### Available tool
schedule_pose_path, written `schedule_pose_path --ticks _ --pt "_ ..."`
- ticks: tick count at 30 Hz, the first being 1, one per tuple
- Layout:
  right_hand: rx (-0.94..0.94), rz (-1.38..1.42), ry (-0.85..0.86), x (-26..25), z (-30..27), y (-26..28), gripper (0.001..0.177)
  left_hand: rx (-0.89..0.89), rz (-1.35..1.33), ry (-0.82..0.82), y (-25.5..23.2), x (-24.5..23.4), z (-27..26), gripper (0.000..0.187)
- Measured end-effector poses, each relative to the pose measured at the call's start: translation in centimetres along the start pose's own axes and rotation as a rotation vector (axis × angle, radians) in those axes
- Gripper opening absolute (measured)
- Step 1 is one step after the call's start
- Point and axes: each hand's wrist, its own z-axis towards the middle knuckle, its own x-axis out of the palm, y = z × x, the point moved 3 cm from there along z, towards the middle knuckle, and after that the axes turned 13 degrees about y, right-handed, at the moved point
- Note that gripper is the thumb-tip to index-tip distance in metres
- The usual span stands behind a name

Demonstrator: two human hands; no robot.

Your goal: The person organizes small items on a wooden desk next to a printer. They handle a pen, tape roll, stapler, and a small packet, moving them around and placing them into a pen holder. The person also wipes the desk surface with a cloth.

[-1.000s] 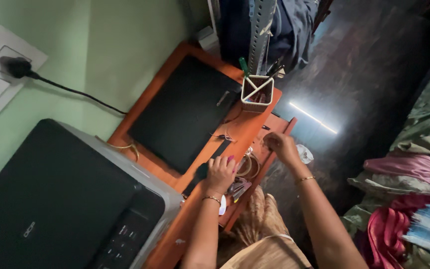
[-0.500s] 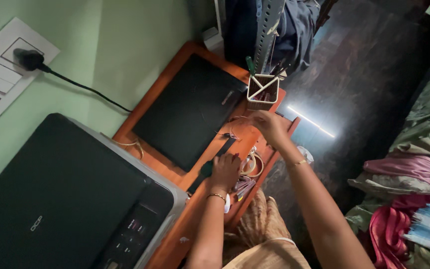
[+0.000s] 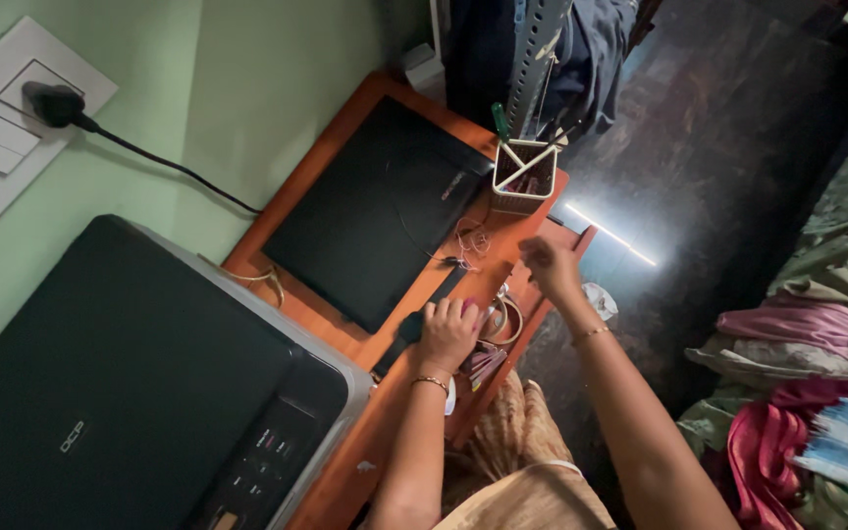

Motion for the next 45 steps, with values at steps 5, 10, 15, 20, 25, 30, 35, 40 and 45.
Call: schedule_pose_path --ticks 5,10,15,20,25,30,35,40,45 --pt "-0.055 0.041 0.010 2.0 -2.1 -8.5 0.023 0.006 -0.044 -0.054 -0.3 -0.9 0.2 0.022" --pt "-0.003 -0.145 0.019 5.7 -4.8 -9.5 0.031 -0.003 -0.004 -0.039 -0.3 -0.5 0.2 0.023" --pt "-0.015 -0.307 -0.076 8.8 -5.7 -7.0 0.040 0.016 -0.026 -0.067 -0.3 -0.3 0.1 0.019" --pt "0.128 -0.285 -0.060 7.5 -6.1 -7.7 0.038 0.013 -0.028 -0.043 -0.3 -0.2 0.0 0.018" --pt "0.121 -0.272 -0.142 5.6 -7.0 -9.0 0.028 0.030 -0.047 -0.108 -0.4 -0.6 0.0 0.018" --pt "0.126 -0.374 -0.116 6.7 -7.0 -7.8 0.027 0.031 -0.040 -0.070 -0.3 -0.5 0.0 0.017" --pt "0.194 -0.454 -0.096 7.3 -7.2 -5.6 0.032 0.022 -0.011 -0.059 -0.3 -0.2 0.1 0.018" --pt "0.221 -0.489 -0.104 7.5 -6.4 -6.8 0.026 0.023 0.001 -0.035 -0.2 -0.3 0.0 0.020" --pt "0.140 -0.425 -0.234 7.6 -6.5 -9.2 0.018 0.027 -0.020 -0.043 -0.2 -0.3 0.1 0.020"
